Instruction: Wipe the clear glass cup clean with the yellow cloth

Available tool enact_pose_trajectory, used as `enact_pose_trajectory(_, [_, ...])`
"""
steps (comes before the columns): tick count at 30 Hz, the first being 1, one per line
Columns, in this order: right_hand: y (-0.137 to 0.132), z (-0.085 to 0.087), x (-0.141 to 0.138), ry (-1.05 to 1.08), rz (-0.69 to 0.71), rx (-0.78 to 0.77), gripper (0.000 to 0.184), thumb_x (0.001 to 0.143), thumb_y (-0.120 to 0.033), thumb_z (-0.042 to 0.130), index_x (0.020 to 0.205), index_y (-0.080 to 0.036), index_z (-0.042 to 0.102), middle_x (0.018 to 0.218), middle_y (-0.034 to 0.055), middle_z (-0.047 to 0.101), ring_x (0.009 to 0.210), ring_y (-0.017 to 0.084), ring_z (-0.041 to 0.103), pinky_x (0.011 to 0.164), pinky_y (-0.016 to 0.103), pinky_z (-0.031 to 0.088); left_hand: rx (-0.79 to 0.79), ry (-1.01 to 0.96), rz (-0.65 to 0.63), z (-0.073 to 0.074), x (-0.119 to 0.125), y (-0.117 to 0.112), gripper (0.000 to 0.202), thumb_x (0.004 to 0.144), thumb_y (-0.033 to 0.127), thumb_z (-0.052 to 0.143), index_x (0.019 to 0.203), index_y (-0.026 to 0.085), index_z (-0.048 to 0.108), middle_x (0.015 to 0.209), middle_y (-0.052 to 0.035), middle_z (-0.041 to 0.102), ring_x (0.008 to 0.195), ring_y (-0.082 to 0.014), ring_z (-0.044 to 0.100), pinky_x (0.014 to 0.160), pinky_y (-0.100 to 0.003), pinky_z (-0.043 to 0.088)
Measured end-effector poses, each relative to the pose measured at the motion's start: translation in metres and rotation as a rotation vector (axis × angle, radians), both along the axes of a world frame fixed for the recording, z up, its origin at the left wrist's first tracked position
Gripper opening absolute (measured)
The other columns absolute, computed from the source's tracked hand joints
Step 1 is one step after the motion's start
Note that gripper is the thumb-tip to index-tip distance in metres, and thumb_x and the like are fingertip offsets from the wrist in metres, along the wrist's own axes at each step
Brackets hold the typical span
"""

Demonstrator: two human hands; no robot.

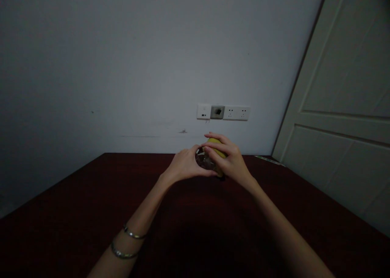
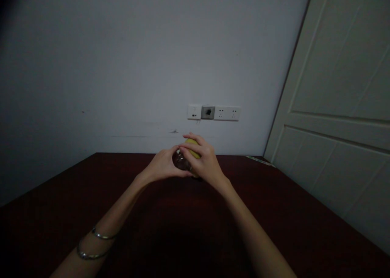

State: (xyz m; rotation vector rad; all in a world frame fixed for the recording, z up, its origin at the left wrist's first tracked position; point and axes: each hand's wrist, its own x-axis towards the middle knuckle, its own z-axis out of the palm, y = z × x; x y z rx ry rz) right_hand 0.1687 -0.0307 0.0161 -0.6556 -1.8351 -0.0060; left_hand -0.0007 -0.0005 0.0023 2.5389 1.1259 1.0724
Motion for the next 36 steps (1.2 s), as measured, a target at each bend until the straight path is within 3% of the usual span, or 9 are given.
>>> enact_pose_trajectory(6, [-0.005, 0.004, 0.005, -0.178, 0.113, 0.029, 0.02, 0.087, -0.025, 0.057, 0.1, -0.028, 0.072, 0.124, 0.0066, 0.061, 0.124, 0.024, 0.051, 0.104, 0.049, 0.042, -0.033, -0.021, 0.001, -0.001, 0.002, 0.0, 0.076, 0.054, 0.064, 0.074, 0.113, 0.018, 0.058, 0.089, -0.0101, 0.068, 0.078, -0.028, 0.064, 0.065, -0.035, 0.043])
enact_pose_trajectory(12, [-0.003, 0.003, -0.001, 0.003, -0.015, 0.013, 0.019, 0.087, -0.025, 0.057, 0.099, -0.028, 0.073, 0.119, 0.0077, 0.063, 0.111, 0.023, 0.059, 0.096, 0.046, 0.048, -0.049, -0.067, -0.025, 0.002, 0.002, -0.005, 0.08, 0.055, 0.058, 0.077, 0.121, 0.018, 0.054, 0.09, -0.0083, 0.067, 0.079, -0.0251, 0.062, 0.069, -0.035, 0.045])
enact_pose_trajectory(15, [-0.004, 0.002, -0.001, -0.032, 0.032, 0.025, 0.02, 0.087, -0.025, 0.057, 0.1, -0.028, 0.072, 0.121, 0.0071, 0.062, 0.115, 0.022, 0.057, 0.099, 0.046, 0.046, -0.087, -0.097, -0.012, 0.002, 0.001, -0.005, 0.076, 0.056, 0.054, 0.077, 0.118, 0.017, 0.056, 0.087, -0.0076, 0.067, 0.081, -0.0252, 0.062, 0.069, -0.035, 0.047])
enact_pose_trajectory(19, [-0.006, 0.004, 0.003, -0.119, 0.138, -0.012, 0.02, 0.087, -0.026, 0.059, 0.101, -0.029, 0.072, 0.121, 0.0062, 0.062, 0.115, 0.022, 0.057, 0.102, 0.045, 0.044, -0.157, -0.189, -0.106, 0.0, 0.0, -0.004, 0.069, 0.056, 0.044, 0.08, 0.115, 0.017, 0.056, 0.091, -0.0074, 0.067, 0.085, -0.0242, 0.062, 0.074, -0.035, 0.048])
enact_pose_trajectory(25, [0.002, 0.003, 0.005, 0.195, 0.112, -0.127, 0.019, 0.086, -0.031, 0.059, 0.1, -0.029, 0.073, 0.115, 0.0058, 0.067, 0.108, 0.021, 0.061, 0.097, 0.044, 0.047, -0.261, -0.31, -0.249, 0.007, 0.001, -0.007, 0.071, 0.055, 0.039, 0.082, 0.116, 0.015, 0.055, 0.103, -0.0089, 0.066, 0.096, -0.0249, 0.061, 0.082, -0.037, 0.048])
enact_pose_trajectory(30, [-0.005, 0.003, 0.005, 0.211, 0.175, -0.048, 0.019, 0.086, -0.027, 0.06, 0.099, -0.032, 0.073, 0.12, 0.0034, 0.064, 0.111, 0.022, 0.06, 0.097, 0.044, 0.047, -0.391, -0.471, -0.365, 0.016, 0.004, -0.012, 0.066, 0.054, 0.036, 0.083, 0.108, 0.012, 0.055, 0.1, -0.0086, 0.064, 0.089, -0.0211, 0.06, 0.078, -0.033, 0.049])
enact_pose_trajectory(36, [-0.009, 0.004, 0.003, 0.167, 0.18, 0.004, 0.02, 0.085, -0.023, 0.061, 0.099, -0.032, 0.073, 0.119, 0.0033, 0.064, 0.11, 0.021, 0.06, 0.096, 0.043, 0.048, -0.419, -0.524, -0.411, 0.012, 0.003, -0.008, 0.065, 0.053, 0.037, 0.083, 0.105, 0.012, 0.055, 0.094, -0.007, 0.062, 0.08, -0.018, 0.059, 0.073, -0.031, 0.047])
